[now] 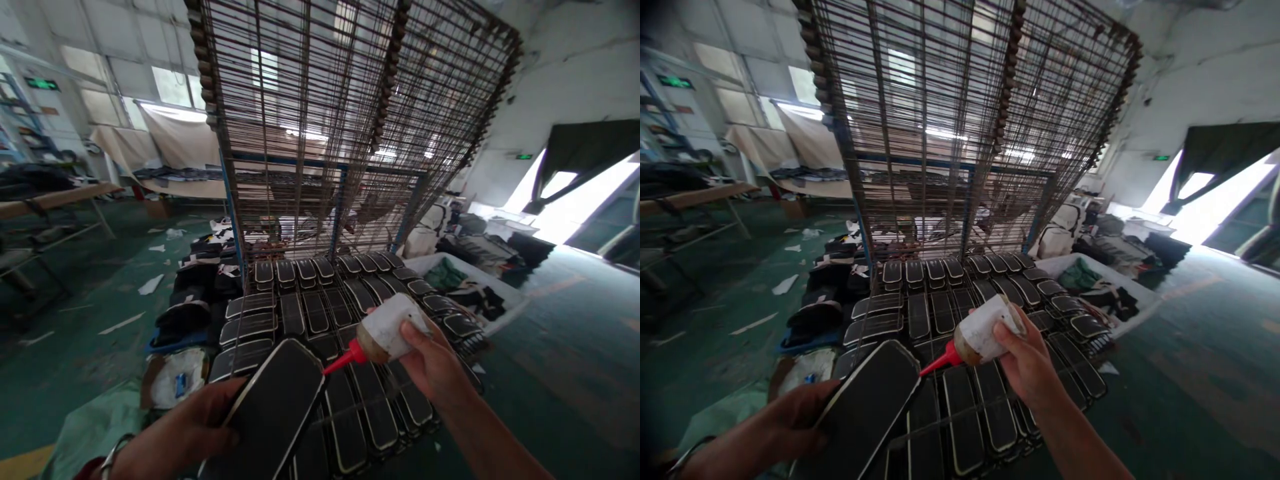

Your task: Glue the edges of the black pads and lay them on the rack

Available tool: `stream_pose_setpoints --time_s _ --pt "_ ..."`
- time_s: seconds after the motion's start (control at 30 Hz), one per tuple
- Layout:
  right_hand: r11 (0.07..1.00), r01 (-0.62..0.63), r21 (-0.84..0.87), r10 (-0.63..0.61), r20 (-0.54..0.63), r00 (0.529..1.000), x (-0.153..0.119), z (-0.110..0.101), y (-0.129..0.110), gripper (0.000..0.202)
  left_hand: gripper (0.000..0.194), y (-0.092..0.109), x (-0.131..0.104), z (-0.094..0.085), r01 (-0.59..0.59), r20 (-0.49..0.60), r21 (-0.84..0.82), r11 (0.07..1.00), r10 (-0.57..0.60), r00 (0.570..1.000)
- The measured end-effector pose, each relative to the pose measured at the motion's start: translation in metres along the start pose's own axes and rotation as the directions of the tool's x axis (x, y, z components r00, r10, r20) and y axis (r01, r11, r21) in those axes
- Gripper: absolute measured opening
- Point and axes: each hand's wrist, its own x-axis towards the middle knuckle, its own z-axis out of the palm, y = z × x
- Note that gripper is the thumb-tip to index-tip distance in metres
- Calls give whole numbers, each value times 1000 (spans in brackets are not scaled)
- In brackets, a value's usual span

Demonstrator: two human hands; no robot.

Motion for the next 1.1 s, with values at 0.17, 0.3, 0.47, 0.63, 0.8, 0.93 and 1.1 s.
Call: stream_pose_setpoints --time_s 0.17,0.3,0.47,0.63,0.8,0.93,1.1 --pt "996 -14 85 24 -121 992 -2 -1 14 34 43 -6 1 -1 -9 -1 -80 997 9 1000" --pt "991 -3 131 34 -231 972 1 -1 24 30 39 -9 3 2 -10 -16 -122 993 8 1000" --pt "989 -8 148 52 -300 953 -4 -1 32 32 41 -13 5 3 5 -15 -203 979 -8 1000" --pt "985 -34 166 84 -306 948 -14 2 37 31 48 -17 5 4 -2 -35 -266 964 -7 999" --pt "991 -58 117 88 -269 959 -24 9 37 29 49 -13 4 10 -1 -52 -320 948 -17 998" --pt "992 -81 98 104 -252 962 -32 14 38 33 48 -11 4 13 -6 -66 -373 928 -21 998" --pt "986 -111 125 136 -215 967 -42 18 39 35 55 -12 4 13 13 -63 -439 898 -45 997"
